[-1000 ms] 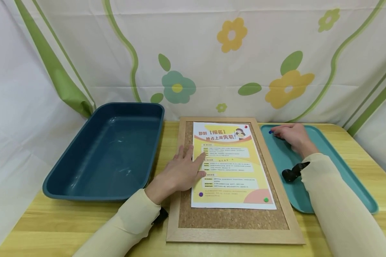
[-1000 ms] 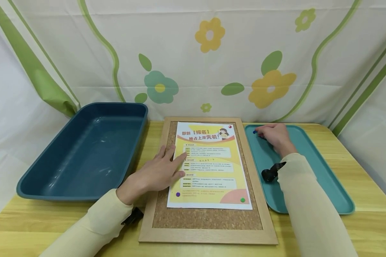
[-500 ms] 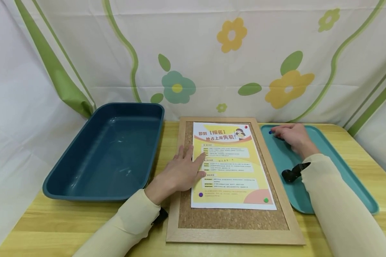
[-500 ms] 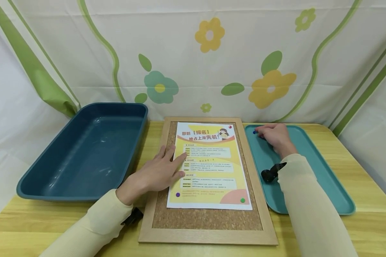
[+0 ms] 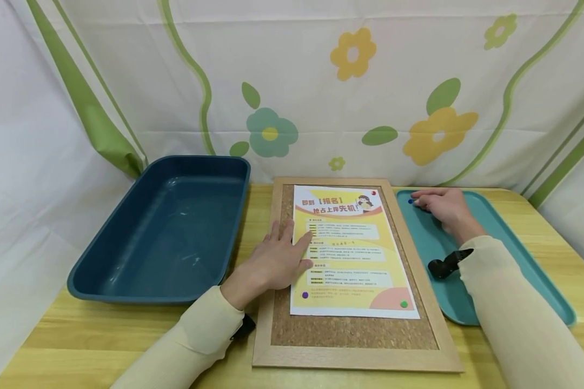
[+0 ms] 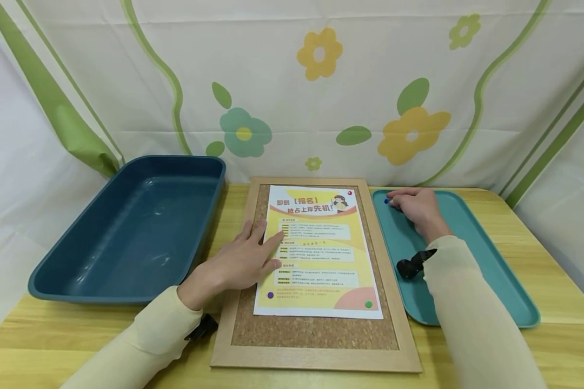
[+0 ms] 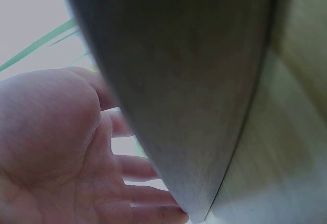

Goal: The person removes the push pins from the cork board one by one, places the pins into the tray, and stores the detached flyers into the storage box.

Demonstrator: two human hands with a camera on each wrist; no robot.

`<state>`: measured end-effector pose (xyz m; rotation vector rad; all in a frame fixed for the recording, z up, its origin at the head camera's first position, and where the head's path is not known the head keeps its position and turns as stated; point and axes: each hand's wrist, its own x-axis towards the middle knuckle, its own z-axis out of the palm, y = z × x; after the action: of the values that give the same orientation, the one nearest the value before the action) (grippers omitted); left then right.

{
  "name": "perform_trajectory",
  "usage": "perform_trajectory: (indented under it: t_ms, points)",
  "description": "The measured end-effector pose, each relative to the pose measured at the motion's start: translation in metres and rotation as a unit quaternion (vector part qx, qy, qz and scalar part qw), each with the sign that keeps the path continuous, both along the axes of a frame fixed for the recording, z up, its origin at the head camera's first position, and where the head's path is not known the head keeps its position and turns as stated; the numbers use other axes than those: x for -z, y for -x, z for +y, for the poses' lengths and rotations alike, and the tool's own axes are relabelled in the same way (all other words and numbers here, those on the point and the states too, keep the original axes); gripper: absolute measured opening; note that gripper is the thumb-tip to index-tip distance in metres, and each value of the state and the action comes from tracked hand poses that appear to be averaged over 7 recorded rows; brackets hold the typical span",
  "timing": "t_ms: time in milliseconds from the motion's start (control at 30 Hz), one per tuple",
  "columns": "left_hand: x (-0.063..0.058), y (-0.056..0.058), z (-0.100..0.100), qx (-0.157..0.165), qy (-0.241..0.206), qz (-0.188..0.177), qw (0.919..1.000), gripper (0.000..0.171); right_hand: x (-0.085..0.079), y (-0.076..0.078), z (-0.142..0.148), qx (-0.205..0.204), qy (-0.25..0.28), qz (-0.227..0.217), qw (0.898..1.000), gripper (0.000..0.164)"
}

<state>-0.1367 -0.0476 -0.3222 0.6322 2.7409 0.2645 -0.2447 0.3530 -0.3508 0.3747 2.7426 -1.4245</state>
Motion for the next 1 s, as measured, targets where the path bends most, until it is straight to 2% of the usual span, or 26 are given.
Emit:
perform_trajectory:
  t_ms: [167,533,1000]
  points:
    - [0.0,0.0,0.001,0.001,0.0,-0.002,1.0,0.063,-0.002,-0.001,-0.001,0.003,0.014,0.01,1.0,0.034]
    - [-0.001,0.0,0.0,-0.002,-0.001,-0.005,1.0,0.063,-0.011,0.004,-0.026,0.001,0.005,0.014,1.0,0.044]
    - [0.0,0.001,0.0,-0.006,-0.006,-0.008,0.9999,0.063,-0.021,0.01,-0.054,-0.03,0.014,0.017,0.999,0.041]
